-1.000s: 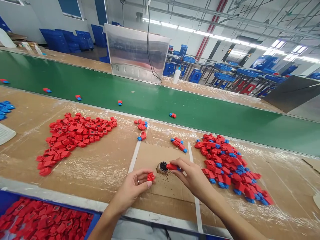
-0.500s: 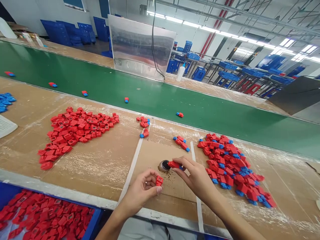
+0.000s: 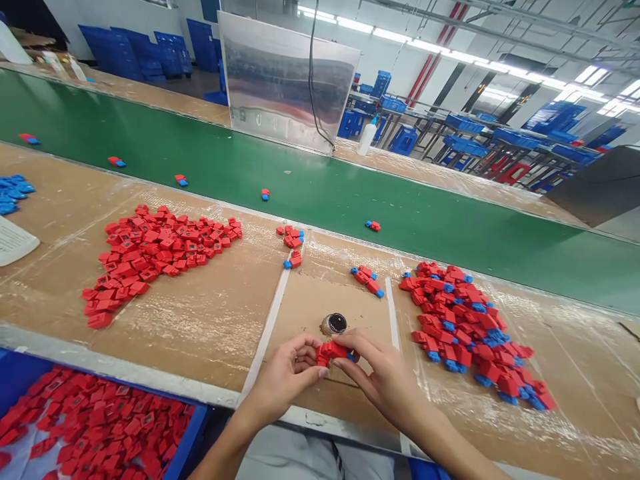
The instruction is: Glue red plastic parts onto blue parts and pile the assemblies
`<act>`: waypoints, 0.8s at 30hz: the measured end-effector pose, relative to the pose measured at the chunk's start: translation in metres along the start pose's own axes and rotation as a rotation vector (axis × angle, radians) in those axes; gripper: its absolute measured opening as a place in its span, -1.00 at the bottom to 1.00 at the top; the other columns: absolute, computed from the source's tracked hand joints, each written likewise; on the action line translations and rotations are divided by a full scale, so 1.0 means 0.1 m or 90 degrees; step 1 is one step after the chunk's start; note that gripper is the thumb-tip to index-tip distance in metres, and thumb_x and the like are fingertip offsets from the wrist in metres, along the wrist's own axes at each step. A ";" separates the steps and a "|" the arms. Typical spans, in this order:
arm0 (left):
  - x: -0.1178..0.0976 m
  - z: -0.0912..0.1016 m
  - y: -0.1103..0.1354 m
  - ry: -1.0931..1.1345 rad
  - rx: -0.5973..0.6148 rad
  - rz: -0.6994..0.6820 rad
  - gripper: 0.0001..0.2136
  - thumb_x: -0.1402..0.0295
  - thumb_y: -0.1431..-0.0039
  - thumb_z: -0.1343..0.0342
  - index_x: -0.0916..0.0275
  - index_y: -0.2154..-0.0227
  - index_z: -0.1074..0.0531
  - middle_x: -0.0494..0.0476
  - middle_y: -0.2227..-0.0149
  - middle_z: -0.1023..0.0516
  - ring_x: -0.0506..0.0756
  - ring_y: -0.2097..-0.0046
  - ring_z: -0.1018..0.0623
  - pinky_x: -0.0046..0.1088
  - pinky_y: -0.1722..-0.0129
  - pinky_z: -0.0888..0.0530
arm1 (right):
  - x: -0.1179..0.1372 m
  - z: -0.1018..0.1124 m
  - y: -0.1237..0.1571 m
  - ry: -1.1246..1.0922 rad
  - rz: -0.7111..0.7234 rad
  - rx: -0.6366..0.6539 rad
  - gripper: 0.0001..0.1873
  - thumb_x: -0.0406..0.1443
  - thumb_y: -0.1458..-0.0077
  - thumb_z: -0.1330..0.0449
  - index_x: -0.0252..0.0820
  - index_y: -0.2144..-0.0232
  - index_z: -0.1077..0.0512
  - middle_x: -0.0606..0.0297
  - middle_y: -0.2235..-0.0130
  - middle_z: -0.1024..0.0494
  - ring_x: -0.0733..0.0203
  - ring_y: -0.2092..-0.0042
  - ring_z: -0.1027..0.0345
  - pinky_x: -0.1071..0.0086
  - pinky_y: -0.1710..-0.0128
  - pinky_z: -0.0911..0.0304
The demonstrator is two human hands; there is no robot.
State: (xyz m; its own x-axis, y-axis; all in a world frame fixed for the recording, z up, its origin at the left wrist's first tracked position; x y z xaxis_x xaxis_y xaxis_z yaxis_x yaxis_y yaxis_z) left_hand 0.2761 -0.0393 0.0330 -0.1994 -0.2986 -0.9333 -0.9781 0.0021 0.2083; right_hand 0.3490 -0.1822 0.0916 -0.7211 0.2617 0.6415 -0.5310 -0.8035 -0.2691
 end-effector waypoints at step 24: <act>-0.05 -0.02 0.09 -0.108 0.059 0.060 -0.91 0.42 -0.10 -0.15 0.26 0.31 -0.43 -0.04 0.47 -0.38 -0.03 0.42 -0.34 -0.55 0.43 -0.29 | 0.14 -0.25 0.12 0.061 0.002 0.027 -0.83 -0.39 -0.31 -0.01 -0.20 0.15 -0.39 0.16 0.25 -0.47 0.14 0.26 -0.39 0.34 0.28 -0.33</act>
State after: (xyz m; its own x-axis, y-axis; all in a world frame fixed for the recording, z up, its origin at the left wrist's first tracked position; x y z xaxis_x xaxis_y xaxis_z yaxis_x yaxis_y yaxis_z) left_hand 0.2686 -0.0396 0.0397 -0.2906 -0.1286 -0.9482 -0.9542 0.1127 0.2772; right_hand 0.3214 -0.1749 0.0787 -0.7632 0.3069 0.5686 -0.5106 -0.8257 -0.2397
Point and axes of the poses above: each hand's wrist, its own y-axis away from the middle knuckle, its own z-axis out of the back of the hand, x = y × z, the point moved 4 cm from there along -y, towards the middle knuckle
